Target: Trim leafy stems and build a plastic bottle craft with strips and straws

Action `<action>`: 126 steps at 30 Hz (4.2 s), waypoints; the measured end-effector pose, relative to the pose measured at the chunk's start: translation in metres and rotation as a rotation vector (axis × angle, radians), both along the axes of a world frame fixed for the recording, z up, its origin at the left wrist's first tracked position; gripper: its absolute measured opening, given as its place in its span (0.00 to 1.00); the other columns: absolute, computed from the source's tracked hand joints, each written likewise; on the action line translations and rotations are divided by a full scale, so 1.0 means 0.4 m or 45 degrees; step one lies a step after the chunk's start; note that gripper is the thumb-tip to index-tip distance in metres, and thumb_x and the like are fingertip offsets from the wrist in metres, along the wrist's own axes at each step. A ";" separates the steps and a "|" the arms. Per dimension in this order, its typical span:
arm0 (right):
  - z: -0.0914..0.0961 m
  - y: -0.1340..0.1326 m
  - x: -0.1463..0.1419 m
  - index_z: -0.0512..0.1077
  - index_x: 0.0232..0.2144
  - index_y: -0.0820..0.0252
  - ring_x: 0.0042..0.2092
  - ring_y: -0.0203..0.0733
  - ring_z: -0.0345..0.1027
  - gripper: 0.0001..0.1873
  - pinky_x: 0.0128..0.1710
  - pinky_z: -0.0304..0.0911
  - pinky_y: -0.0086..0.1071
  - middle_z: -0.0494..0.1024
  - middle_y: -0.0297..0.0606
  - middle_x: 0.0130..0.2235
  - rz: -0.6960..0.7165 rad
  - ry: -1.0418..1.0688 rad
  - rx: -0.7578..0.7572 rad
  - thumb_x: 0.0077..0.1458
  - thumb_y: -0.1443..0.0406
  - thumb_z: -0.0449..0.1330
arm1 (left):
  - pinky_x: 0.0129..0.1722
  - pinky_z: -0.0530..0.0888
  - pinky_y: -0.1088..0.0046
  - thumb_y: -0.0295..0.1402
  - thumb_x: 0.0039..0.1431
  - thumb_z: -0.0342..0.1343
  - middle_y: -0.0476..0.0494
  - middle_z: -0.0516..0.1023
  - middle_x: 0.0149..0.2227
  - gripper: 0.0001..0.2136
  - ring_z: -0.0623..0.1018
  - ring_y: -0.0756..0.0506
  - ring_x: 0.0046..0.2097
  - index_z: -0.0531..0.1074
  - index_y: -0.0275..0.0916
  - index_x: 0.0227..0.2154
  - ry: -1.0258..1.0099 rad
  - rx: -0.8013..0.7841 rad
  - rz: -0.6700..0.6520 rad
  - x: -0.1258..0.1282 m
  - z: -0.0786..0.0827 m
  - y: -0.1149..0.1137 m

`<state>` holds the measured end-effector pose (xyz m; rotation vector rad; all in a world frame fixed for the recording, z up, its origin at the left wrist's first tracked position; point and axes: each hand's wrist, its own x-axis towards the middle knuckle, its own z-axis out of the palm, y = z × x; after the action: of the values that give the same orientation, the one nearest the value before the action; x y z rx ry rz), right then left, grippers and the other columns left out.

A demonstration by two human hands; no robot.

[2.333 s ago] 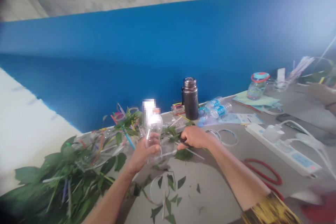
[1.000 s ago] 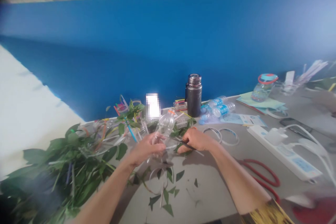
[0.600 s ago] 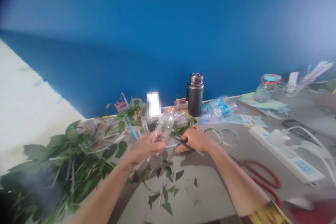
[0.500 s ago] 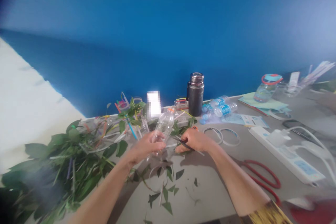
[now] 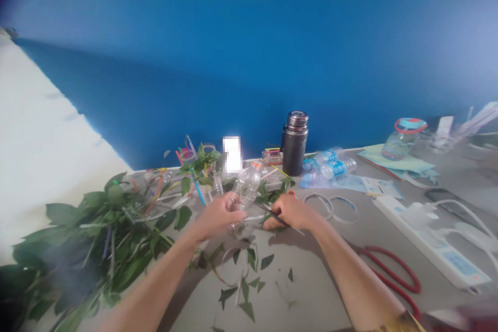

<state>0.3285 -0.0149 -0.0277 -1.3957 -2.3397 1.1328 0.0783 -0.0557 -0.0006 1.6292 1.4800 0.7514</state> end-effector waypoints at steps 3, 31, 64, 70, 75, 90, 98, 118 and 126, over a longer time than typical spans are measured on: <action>-0.018 0.009 -0.002 0.62 0.15 0.58 0.25 0.34 0.52 0.28 0.26 0.43 0.32 0.57 0.27 0.19 0.026 0.052 0.015 0.45 0.46 0.68 | 0.29 0.67 0.70 0.41 0.46 0.65 0.49 0.76 0.28 0.17 0.75 0.45 0.29 0.73 0.39 0.38 0.046 0.022 0.010 0.005 -0.012 0.002; -0.030 -0.007 -0.031 0.62 0.15 0.59 0.25 0.34 0.50 0.27 0.24 0.41 0.31 0.56 0.28 0.19 -0.057 0.005 0.071 0.46 0.47 0.68 | 0.35 0.68 0.68 0.38 0.51 0.62 0.42 0.80 0.34 0.18 0.80 0.40 0.38 0.70 0.37 0.44 0.560 0.152 0.117 0.023 -0.027 -0.004; -0.004 -0.014 -0.027 0.56 0.13 0.57 0.25 0.36 0.49 0.28 0.25 0.43 0.32 0.55 0.30 0.19 -0.069 -0.026 0.122 0.45 0.47 0.64 | 0.45 0.73 0.62 0.51 0.48 0.67 0.35 0.81 0.48 0.35 0.80 0.35 0.47 0.69 0.38 0.56 0.382 0.134 0.046 0.009 -0.024 -0.002; 0.017 -0.019 -0.017 0.58 0.15 0.58 0.26 0.35 0.48 0.28 0.25 0.43 0.31 0.54 0.29 0.20 -0.124 -0.013 0.147 0.46 0.46 0.64 | 0.44 0.75 0.64 0.49 0.47 0.69 0.35 0.82 0.48 0.36 0.82 0.39 0.44 0.71 0.36 0.57 0.029 -0.061 -0.091 -0.042 -0.038 0.032; 0.003 -0.009 -0.013 0.57 0.14 0.58 0.25 0.34 0.47 0.29 0.25 0.42 0.31 0.53 0.28 0.19 -0.135 -0.008 0.142 0.46 0.46 0.65 | 0.30 0.71 0.70 0.44 0.50 0.65 0.46 0.80 0.28 0.27 0.79 0.45 0.29 0.74 0.33 0.50 0.031 -0.151 -0.060 -0.027 -0.030 0.025; -0.007 -0.011 -0.021 0.58 0.14 0.57 0.25 0.35 0.49 0.29 0.25 0.44 0.31 0.56 0.28 0.18 -0.167 0.016 0.122 0.46 0.45 0.64 | 0.37 0.71 0.68 0.39 0.50 0.63 0.43 0.82 0.35 0.23 0.80 0.41 0.37 0.74 0.35 0.49 0.374 0.142 0.131 0.017 -0.035 0.005; -0.006 -0.016 -0.023 0.56 0.14 0.57 0.26 0.35 0.46 0.29 0.25 0.41 0.32 0.53 0.29 0.19 -0.157 0.021 0.179 0.47 0.46 0.64 | 0.37 0.71 0.67 0.39 0.51 0.63 0.41 0.82 0.35 0.20 0.80 0.39 0.38 0.74 0.36 0.46 0.465 0.164 0.120 0.009 -0.028 0.009; -0.034 -0.010 -0.033 0.62 0.16 0.58 0.25 0.34 0.50 0.26 0.24 0.45 0.31 0.58 0.29 0.20 -0.169 0.147 0.060 0.47 0.49 0.66 | 0.42 0.72 0.64 0.40 0.55 0.60 0.34 0.82 0.40 0.17 0.82 0.33 0.45 0.72 0.37 0.44 0.704 0.242 0.145 0.020 -0.020 0.000; -0.060 -0.002 -0.037 0.61 0.13 0.58 0.24 0.35 0.53 0.25 0.24 0.45 0.31 0.60 0.30 0.18 -0.169 0.134 0.116 0.47 0.50 0.65 | 0.41 0.73 0.64 0.42 0.56 0.60 0.32 0.82 0.42 0.20 0.82 0.33 0.45 0.71 0.35 0.47 0.772 0.243 0.138 0.011 -0.024 0.005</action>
<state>0.3135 -0.0158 -0.0518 -1.4009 -2.1638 1.0233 0.0826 -0.0537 -0.0100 2.0506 1.9765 0.4822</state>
